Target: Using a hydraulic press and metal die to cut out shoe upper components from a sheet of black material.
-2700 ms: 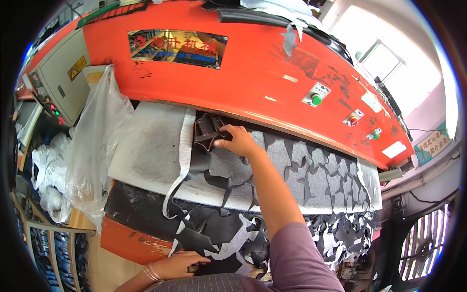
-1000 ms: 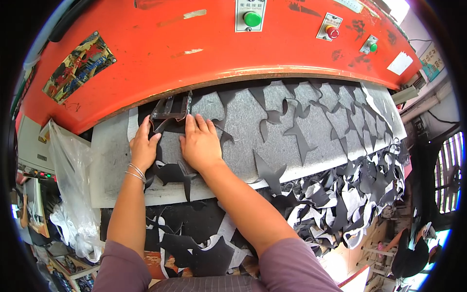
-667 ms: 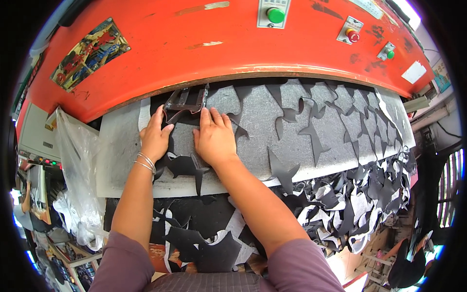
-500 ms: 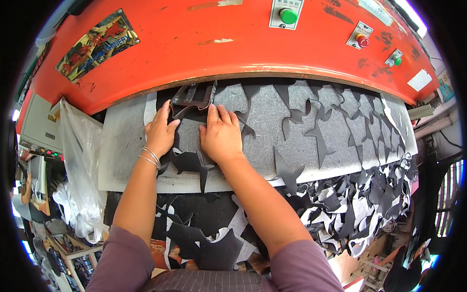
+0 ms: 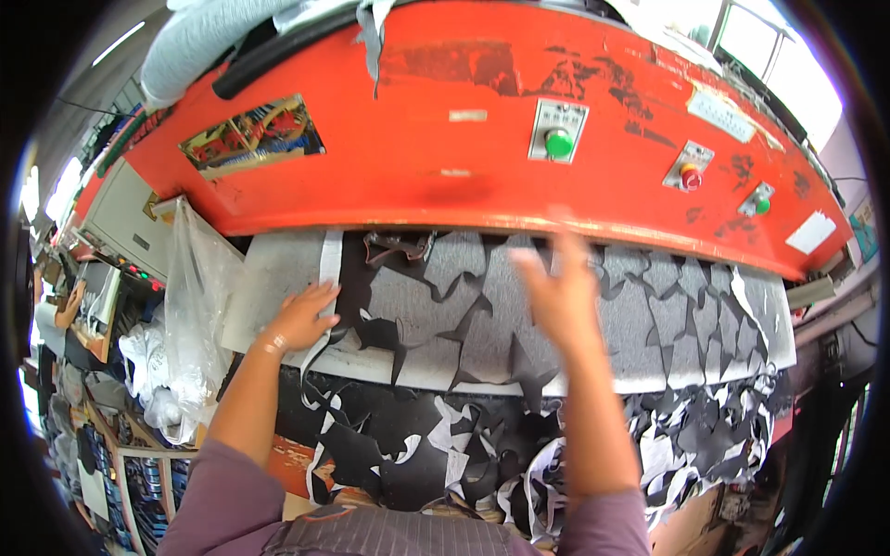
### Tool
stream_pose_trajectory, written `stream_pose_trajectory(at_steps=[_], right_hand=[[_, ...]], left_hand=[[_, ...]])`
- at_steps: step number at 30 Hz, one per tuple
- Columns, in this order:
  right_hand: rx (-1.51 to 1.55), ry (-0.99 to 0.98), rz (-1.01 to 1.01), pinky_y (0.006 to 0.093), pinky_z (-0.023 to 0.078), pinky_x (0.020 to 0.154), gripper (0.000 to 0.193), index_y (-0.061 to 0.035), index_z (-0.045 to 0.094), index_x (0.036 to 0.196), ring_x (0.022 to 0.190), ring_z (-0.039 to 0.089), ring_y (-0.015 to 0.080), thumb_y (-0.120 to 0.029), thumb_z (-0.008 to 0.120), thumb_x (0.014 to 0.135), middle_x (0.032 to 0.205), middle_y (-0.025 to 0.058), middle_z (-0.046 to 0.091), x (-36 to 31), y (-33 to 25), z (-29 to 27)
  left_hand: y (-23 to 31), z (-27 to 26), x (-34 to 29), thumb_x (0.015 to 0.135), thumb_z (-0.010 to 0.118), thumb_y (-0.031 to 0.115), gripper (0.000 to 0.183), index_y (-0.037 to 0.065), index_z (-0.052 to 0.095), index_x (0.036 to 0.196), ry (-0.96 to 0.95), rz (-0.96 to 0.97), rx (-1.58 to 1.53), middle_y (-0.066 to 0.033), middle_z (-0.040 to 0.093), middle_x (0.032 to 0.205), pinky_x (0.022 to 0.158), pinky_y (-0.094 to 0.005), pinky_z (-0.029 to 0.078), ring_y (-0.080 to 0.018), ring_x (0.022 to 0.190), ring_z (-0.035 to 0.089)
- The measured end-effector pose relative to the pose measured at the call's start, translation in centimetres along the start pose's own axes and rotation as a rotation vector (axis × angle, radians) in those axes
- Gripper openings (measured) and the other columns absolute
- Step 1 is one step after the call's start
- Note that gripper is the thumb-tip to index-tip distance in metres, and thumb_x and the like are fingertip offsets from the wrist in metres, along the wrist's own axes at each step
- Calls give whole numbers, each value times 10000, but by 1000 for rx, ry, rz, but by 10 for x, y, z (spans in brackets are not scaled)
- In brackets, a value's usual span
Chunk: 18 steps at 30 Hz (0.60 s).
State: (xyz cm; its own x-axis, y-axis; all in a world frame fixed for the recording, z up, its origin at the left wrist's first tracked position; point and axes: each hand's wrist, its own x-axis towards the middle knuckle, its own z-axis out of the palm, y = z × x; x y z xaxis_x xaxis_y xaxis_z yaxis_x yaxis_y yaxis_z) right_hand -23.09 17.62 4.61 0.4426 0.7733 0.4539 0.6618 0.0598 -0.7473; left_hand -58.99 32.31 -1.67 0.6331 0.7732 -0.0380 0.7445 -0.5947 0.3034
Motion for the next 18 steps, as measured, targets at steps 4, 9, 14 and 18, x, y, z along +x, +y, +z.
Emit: stream_pose_trajectory(at_steps=[4,9,14,18], right_hand=[[-68,469,-29,346,253,1111,545,4,386,1400,1355,353,270,-296,529,967,1461,161,380,15,69,-156],[-300,821,72,373,252,1108,698,92,382,1356,1323,364,356,-491,411,972,1403,289,382,60,177,-360],[4,892,362,461,213,1105,829,165,323,1328,1332,290,403,-578,307,959,1414,348,286,73,196,-395],[94,789,194,413,162,1144,813,75,159,1444,1413,190,327,-560,331,967,1516,269,146,60,196,-392]], left_hand=[[81,-26,-19,880,609,277,278,48,690,1015,468,-34,-238,-147,680,1044,940,-426,443,-322,1030,619],[286,1,24,879,601,324,300,61,680,1000,210,496,-595,-157,672,942,820,-399,499,-319,922,639],[396,-46,58,893,544,321,331,54,662,737,446,486,-440,-204,617,682,658,-468,491,-396,709,612],[398,-32,65,901,528,276,331,46,629,686,571,508,-162,-218,600,684,629,-473,481,-409,683,594]])
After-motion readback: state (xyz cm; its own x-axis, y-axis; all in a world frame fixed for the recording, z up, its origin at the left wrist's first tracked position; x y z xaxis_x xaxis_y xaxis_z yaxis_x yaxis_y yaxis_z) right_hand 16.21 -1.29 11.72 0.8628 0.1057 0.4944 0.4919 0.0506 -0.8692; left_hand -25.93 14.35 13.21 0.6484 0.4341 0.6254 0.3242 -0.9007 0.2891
